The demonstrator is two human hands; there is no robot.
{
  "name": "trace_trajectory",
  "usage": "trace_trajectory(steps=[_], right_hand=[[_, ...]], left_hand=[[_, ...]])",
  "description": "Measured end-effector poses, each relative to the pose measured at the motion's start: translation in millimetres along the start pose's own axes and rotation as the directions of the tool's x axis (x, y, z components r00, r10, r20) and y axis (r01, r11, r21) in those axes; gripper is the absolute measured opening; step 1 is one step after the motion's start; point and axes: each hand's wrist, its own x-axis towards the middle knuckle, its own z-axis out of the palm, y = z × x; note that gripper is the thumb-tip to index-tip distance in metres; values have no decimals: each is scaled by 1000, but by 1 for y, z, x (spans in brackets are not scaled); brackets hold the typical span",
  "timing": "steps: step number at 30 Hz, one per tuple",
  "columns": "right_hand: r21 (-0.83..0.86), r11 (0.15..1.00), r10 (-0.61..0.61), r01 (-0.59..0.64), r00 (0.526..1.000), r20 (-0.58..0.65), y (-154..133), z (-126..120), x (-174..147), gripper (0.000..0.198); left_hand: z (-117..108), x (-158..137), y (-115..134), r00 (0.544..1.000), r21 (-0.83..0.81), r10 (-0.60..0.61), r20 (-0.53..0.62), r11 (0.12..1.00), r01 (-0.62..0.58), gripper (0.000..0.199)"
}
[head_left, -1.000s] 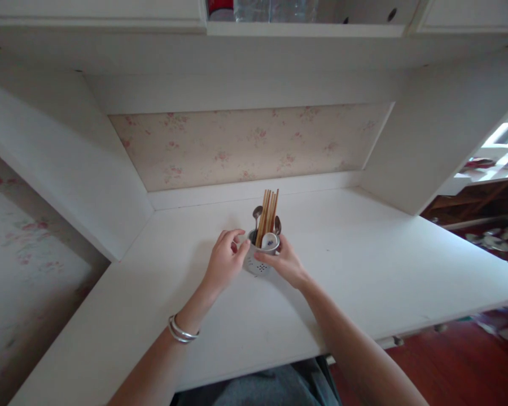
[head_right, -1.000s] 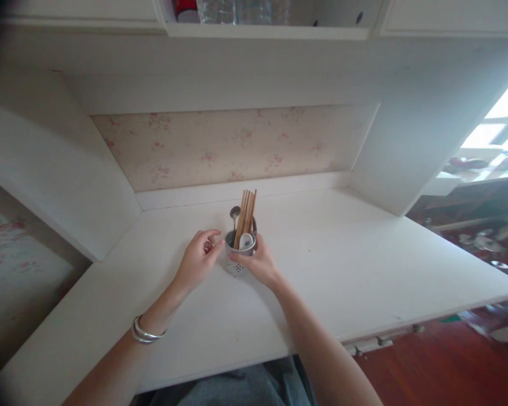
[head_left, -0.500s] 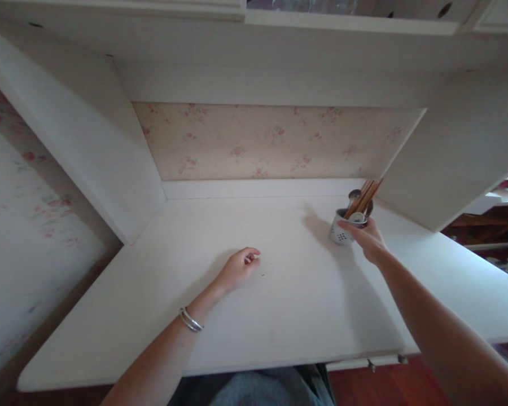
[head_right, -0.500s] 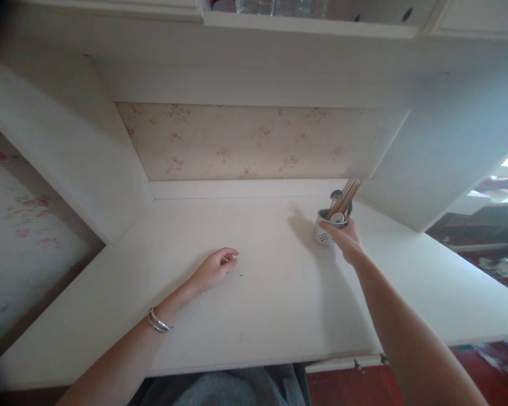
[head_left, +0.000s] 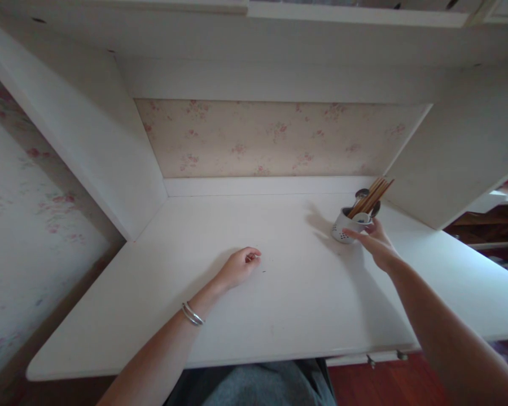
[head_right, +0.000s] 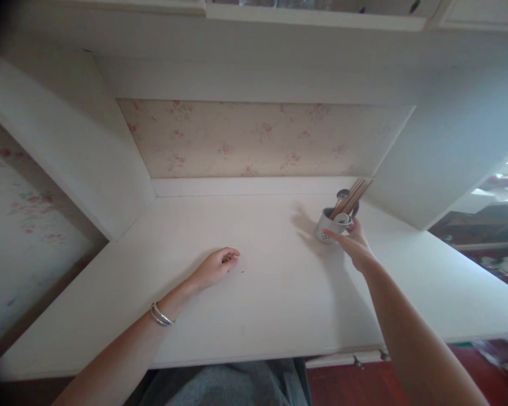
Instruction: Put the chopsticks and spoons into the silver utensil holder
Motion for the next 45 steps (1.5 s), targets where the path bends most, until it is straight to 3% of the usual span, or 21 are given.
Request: trace_trajectory(steps=[2, 4, 7, 9, 11, 13, 14, 17, 18, 19, 20, 23, 25, 30, 40, 45], right_hand=[[-27, 998, 65, -65, 998, -5, -2, -9, -10, 101], [-23, 998, 60, -63, 995, -84, -8, -15, -28, 103], [59, 998, -24, 35, 985, -173, -24, -10, -67, 80], [174, 983, -47, 52, 998, -32, -37, 5, -96, 56], [189, 982, -49, -2, 963, 265, -52, 29, -122, 38], [139, 990, -83, 12, 850, 520, -68, 59, -141, 32], [135, 990, -116, 37, 765, 634, -75, 76, -148, 32], [175, 983, -180, 49, 410, 894, -89, 125, -162, 36], [170, 985, -164, 14, 349, 923, -91, 139, -165, 39], [164, 986, -145, -25, 350, 925, -91, 152, -168, 41], [163, 985, -130, -53, 392, 911, -89, 162, -170, 43], [189, 981, -134, -36, 578, 805, -78, 179, -177, 46], [190, 981, -172, 39, 627, 760, -69, 179, -180, 46], [156, 980, -197, 122, 608, 769, -60, 170, -179, 46], [133, 979, -201, 156, 594, 779, -67, 168, -177, 46], [147, 981, -196, 131, 586, 786, -68, 166, -177, 45]], left_hand=[[0, -1, 1, 1000, -4, 0, 2, 1000, 0, 32], [0, -1, 4, 1000, -13, -2, 3, 1000, 2, 31], [0, -3, 7, 1000, -36, -20, 7, 999, 21, 30], [0, -3, 9, 999, -58, -37, 8, 998, 38, 29], [0, -4, 9, 999, -95, -51, 15, 994, 53, 29], [-1, -4, 9, 997, -151, -66, 31, 986, 70, 29], [-2, -5, 9, 997, -182, -69, 40, 980, 75, 29], [-3, -5, 8, 996, -276, -58, 66, 958, 74, 22], [-4, -5, 8, 997, -307, -50, 65, 949, 68, 20], [-4, -5, 7, 998, -336, -46, 53, 940, 61, 18], [-4, -6, 6, 999, -359, -43, 33, 932, 52, 18], [-5, -7, 6, 999, -359, -34, -41, 933, 17, 16], [-5, -7, 5, 999, -304, -14, -46, 953, 0, 16], [-3, -7, 2, 999, -166, 27, -29, 986, -32, 18], [-2, -7, 6, 1000, -179, -7, -29, 984, 2, 17], [-1, -7, 3, 999, -169, 34, -35, 985, -39, 17]])
